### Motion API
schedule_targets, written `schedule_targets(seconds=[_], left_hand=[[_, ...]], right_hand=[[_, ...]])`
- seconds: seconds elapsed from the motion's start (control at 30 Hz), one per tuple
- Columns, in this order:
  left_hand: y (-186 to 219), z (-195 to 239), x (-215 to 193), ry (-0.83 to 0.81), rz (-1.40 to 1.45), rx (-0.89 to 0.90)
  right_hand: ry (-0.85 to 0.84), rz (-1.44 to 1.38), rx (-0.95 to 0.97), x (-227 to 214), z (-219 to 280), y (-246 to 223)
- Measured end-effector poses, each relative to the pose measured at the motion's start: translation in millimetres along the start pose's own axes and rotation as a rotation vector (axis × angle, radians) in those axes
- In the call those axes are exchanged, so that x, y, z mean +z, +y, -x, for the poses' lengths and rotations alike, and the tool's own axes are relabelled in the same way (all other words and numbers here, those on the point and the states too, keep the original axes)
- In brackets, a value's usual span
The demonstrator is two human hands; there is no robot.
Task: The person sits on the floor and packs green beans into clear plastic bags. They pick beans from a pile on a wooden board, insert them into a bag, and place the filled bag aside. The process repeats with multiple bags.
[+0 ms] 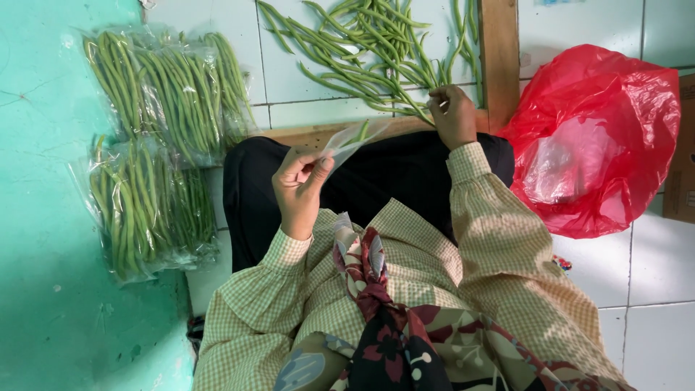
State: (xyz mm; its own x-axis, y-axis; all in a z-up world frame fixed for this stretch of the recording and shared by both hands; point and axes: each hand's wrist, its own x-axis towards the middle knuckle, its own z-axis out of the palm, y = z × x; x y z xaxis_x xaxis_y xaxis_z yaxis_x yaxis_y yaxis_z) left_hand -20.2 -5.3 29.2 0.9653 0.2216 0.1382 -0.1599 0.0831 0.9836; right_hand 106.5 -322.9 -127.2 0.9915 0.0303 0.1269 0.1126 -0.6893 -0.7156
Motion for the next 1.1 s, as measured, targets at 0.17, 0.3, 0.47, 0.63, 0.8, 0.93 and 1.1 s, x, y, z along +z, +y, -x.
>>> schedule_targets(seconds=[0.17,0.3,0.47,0.63,0.8,0.93,1.1], left_hand=[[5.1,-5.3,-6.7,0.061,-0.029,-0.002],[-0.8,-5.1,-11.9,0.091,-0.043,-0.02],[0.8,-5.3,-12.7,0.108,-0.048,-0.029],[-2.0,-2.4,-7.3,0.098,-0.027,-0.045],[-0.1,-3.1,2.7,0.074,-0.006,-0.03],[-1.2,-0.6,7.1,0.043,0.003,-0.02],[-1.9,2.7,11.0,0.003,-0.012,0.004]], right_hand=[[-0.252,0.349,0.205,43.4,6.2,55.6],[-0.354,0.568,0.207,61.3,1.8,73.4],[-0.046,0.51,0.039,35.2,3.3,72.3],[0.207,0.023,-0.164,-61.8,16.3,-38.2],[0.23,-0.174,-0.341,-132.0,36.3,-110.3],[0.21,-0.184,-0.378,-142.7,46.7,-140.2],[0.179,-0.053,-0.503,-146.1,53.5,-162.6]])
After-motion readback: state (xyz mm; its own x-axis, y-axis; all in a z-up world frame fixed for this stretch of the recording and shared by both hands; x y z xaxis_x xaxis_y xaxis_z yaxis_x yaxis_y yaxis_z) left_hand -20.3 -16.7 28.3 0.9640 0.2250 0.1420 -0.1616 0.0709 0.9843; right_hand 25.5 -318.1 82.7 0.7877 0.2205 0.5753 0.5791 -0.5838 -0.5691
